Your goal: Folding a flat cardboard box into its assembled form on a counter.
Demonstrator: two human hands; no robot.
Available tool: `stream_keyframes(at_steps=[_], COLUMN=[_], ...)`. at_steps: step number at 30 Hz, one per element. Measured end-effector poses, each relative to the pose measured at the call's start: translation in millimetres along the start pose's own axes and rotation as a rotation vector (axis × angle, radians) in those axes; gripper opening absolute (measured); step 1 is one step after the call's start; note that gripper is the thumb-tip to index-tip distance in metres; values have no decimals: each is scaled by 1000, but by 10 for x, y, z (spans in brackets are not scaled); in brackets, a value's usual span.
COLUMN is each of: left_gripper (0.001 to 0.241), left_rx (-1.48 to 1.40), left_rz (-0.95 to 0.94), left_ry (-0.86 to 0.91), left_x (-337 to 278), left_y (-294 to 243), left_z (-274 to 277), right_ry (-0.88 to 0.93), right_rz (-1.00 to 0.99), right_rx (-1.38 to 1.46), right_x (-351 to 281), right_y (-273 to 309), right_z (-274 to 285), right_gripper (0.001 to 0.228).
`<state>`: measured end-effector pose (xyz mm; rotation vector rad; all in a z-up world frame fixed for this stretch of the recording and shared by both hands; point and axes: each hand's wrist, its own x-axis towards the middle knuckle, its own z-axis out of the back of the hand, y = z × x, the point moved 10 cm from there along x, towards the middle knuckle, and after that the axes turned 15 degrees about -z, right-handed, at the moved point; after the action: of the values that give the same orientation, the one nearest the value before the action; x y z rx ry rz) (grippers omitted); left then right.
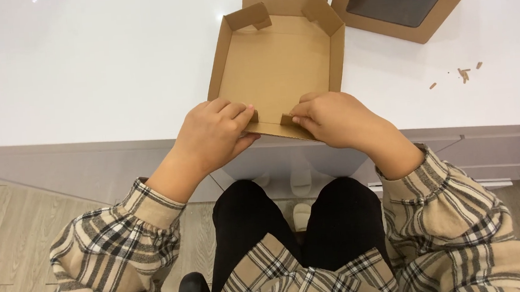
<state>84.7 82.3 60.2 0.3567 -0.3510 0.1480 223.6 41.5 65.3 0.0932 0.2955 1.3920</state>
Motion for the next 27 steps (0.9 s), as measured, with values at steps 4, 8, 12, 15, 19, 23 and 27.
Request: stream_keyframes(at_steps=[4,8,12,15,19,23,27], left_gripper=[37,23,22,27,30,33,37], left_rx=[-40,-215,-472,-550,-614,-706,-707], left_rz=[4,72,224,286,322,372,364], left_ry=[-38,8,219,278,311,316,289], left_x=[62,167,263,320,348,322,325], left_y=[56,224,450,527,595,627,583], left_z=[105,91,-95,-57,-156,-224,-139], right_ry=[53,232,370,370,292,-255,-683], right_rz=[-15,-113,-266,-312,-298,-116,-195], right_rx=[30,165,335,492,751,857,651], right_x=[73,326,657,555,20,-145,-591], right_y=[-108,-358,-795,-766,-354,-713,-996], right_z=[-14,-189,-437,-260,240,295,159], right_gripper=[25,26,25,35,43,28,17])
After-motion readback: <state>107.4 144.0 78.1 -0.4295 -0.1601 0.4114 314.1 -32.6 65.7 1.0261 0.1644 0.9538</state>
